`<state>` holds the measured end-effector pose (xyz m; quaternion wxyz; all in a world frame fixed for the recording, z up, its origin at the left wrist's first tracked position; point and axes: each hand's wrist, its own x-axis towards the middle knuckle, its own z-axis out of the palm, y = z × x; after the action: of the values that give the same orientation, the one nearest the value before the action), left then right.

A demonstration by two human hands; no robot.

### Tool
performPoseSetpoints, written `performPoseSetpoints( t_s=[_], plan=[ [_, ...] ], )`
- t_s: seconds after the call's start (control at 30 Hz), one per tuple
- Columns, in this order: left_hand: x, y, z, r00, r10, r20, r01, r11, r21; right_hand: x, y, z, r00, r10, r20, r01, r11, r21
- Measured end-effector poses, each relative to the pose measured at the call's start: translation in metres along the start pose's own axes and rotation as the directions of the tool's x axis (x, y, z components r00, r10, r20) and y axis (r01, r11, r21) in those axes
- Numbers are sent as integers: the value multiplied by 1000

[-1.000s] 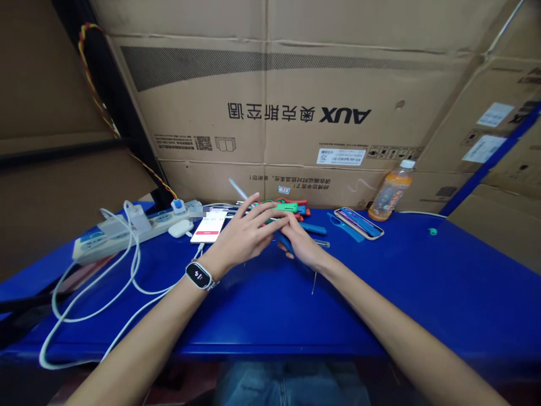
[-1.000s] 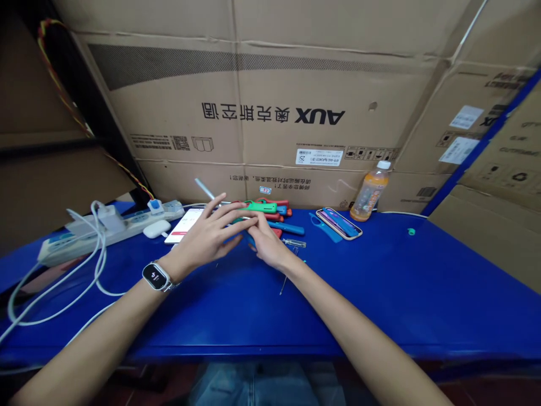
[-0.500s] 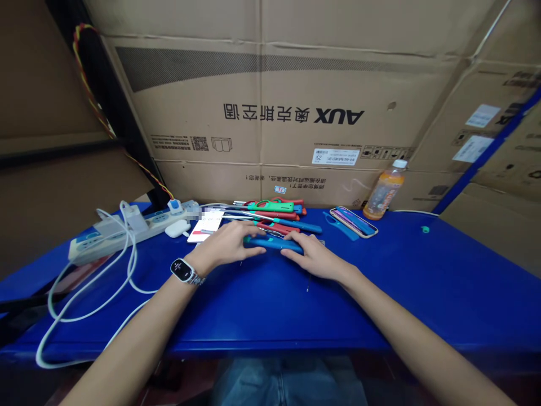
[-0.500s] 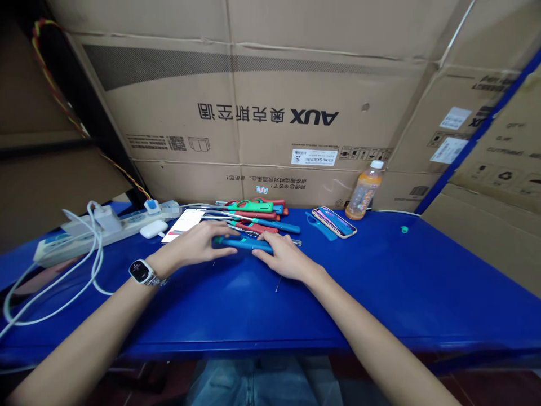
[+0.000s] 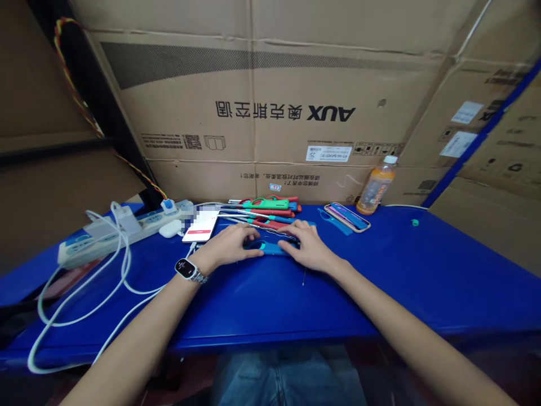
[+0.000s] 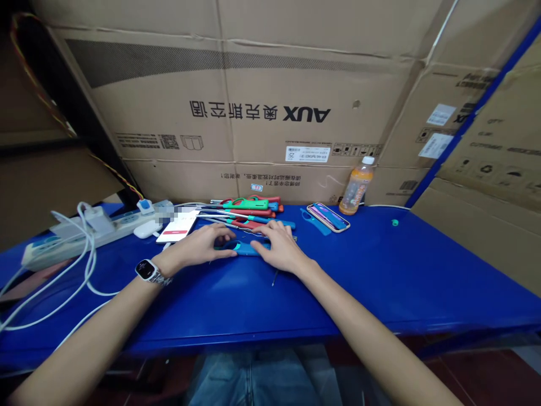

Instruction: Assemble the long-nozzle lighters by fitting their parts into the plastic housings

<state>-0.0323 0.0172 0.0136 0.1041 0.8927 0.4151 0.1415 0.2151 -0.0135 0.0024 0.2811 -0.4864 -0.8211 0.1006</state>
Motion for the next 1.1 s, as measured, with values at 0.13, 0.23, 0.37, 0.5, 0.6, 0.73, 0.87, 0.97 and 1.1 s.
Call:
performPoseSetpoints(
  t_s=[0.13, 0.23, 0.37, 0.5, 0.6, 0.73, 0.87, 0.97, 1.1],
  plan=[
    [6, 19, 4, 992, 111, -58, -109, 993, 37, -13, 15, -25, 974, 213, -79, -206, 975, 85],
    [14, 33, 11, 983, 177, -49, -176, 984, 35, -20, 21, -32, 954, 299, -32, -299, 954, 9],
    [25, 44, 17, 973, 232, -14, -231, 973, 21, -20, 13, -27, 927, 373, 25, -365, 918, -155],
    [32, 44, 18, 977, 207, 50, -209, 977, 37, -14, 1, -19, 917, 397, 31, -365, 868, -337],
    [32, 40, 20, 979, 200, 46, -201, 979, 28, -10, -5, -14, 907, 421, 13, -382, 835, -395],
    [25, 32, 20, 982, 190, 23, -189, 982, -11, -8, -2, -11, 896, 442, -46, -429, 834, -347],
    [17, 25, 14, 987, 155, 30, -154, 987, -43, 2, 8, -12, 887, 441, -135, -445, 895, 0],
    [14, 21, 9, 991, 134, 22, -133, 990, -36, 15, 12, -12, 905, 367, -214, -292, 903, 315],
    [11, 18, 9, 989, 133, 61, -133, 991, 1, 29, 10, -6, 915, 321, -245, -157, 842, 517]
  ],
)
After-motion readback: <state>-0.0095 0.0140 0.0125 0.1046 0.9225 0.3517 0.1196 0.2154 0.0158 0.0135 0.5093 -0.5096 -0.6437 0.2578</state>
